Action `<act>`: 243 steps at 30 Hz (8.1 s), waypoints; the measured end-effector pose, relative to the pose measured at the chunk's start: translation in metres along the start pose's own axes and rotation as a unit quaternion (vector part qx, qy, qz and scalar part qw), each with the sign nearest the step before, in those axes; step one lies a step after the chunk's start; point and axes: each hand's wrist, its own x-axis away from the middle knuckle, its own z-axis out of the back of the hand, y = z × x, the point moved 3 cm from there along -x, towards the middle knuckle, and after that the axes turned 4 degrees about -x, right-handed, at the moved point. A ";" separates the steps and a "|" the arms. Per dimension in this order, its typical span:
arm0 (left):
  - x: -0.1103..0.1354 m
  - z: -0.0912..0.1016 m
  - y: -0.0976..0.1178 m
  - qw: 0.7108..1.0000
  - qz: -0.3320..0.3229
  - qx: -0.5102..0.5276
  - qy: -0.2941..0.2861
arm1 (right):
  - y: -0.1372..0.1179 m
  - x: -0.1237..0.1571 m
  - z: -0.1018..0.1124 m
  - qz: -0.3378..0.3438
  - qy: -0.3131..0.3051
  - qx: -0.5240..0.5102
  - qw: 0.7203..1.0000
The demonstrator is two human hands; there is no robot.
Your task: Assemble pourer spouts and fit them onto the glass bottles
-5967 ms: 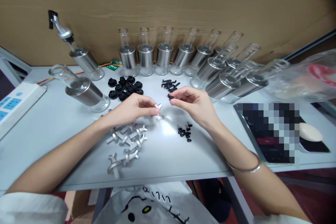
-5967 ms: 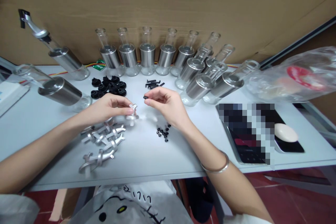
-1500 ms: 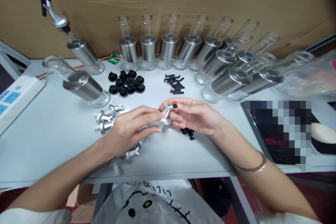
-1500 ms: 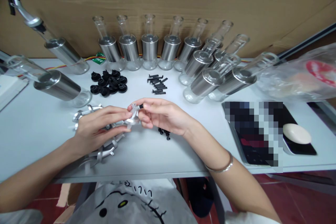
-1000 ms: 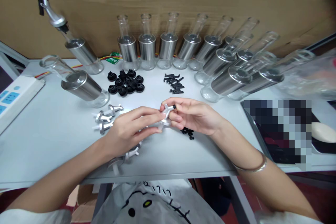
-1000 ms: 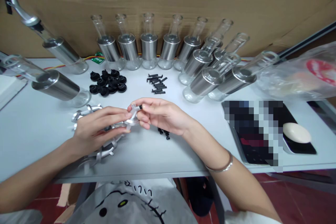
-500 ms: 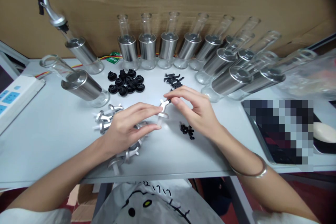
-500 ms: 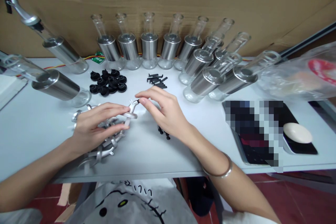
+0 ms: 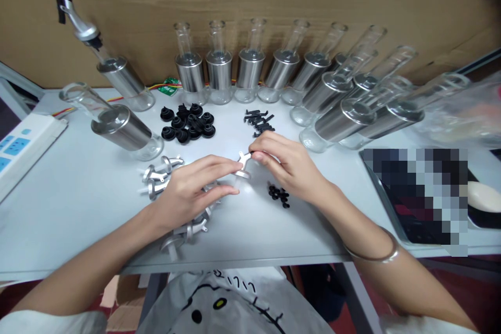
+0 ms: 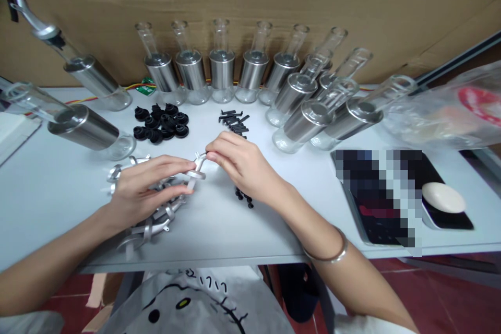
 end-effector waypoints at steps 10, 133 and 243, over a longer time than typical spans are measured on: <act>0.003 -0.003 -0.001 0.999 -0.020 -0.034 -0.021 | -0.001 0.000 -0.001 -0.068 -0.011 -0.039 0.997; -0.002 0.006 -0.012 0.932 0.212 0.266 0.127 | -0.022 0.006 -0.002 0.120 0.118 -0.011 0.986; 0.000 -0.007 0.005 0.923 0.273 0.268 -0.032 | -0.021 0.010 -0.026 -0.207 -0.015 -0.257 0.944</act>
